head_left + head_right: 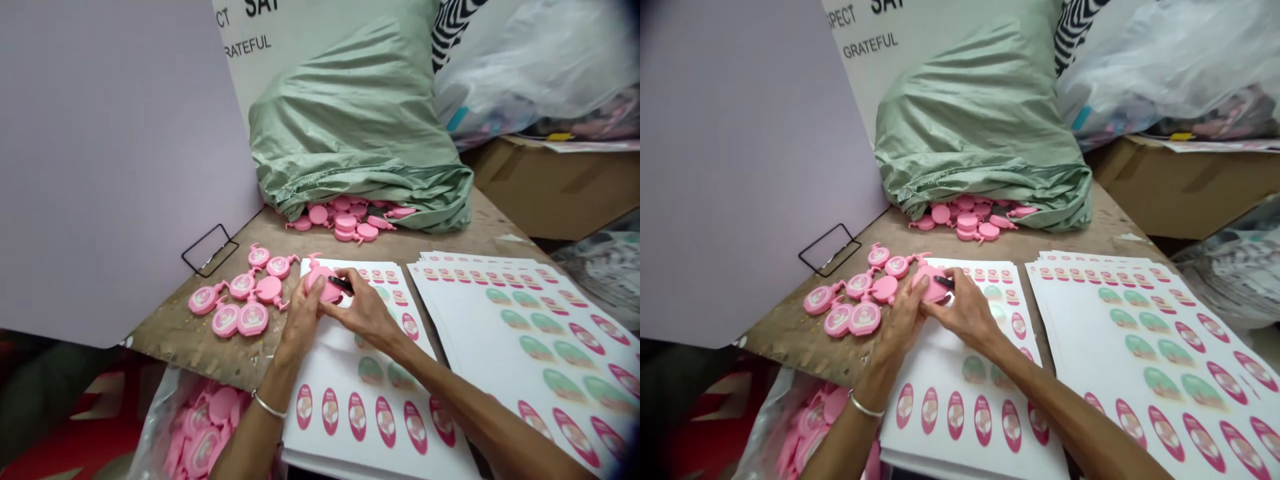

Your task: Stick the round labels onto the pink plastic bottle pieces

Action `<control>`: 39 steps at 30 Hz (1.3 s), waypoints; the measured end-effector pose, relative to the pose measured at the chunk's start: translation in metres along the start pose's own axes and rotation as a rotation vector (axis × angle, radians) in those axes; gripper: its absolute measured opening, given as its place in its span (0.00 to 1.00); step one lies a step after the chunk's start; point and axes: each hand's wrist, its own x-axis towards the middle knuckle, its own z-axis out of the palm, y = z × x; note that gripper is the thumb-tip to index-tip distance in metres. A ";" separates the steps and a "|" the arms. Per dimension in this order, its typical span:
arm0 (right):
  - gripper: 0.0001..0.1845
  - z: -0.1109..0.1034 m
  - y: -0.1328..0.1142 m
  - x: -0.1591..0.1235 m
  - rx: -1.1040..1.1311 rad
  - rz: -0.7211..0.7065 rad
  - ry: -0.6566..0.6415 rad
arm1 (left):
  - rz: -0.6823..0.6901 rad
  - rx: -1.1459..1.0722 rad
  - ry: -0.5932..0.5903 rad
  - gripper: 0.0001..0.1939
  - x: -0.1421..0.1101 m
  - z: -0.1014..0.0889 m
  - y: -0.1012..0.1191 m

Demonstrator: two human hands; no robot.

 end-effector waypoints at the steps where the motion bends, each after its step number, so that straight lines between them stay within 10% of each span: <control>1: 0.24 0.001 0.000 -0.004 0.024 -0.008 -0.030 | 0.008 -0.032 0.036 0.20 0.000 -0.003 0.001; 7: 0.07 0.014 0.022 -0.001 -0.404 -0.108 -0.026 | -0.029 -0.006 0.086 0.20 0.021 -0.038 0.002; 16: 0.08 0.038 0.035 -0.012 -0.519 -0.238 -0.020 | -0.089 -0.057 -0.025 0.20 0.049 -0.041 -0.026; 27: 0.08 0.039 0.034 -0.010 -0.491 -0.259 0.007 | -0.153 -0.081 -0.052 0.18 0.049 -0.045 -0.021; 33: 0.09 0.026 0.012 -0.021 -0.301 -0.512 0.089 | -0.181 -0.097 -0.048 0.18 0.052 -0.048 -0.015; 39: 0.07 -0.014 -0.013 -0.012 0.099 -0.198 0.161 | -0.116 -0.083 -0.044 0.19 0.023 -0.030 0.002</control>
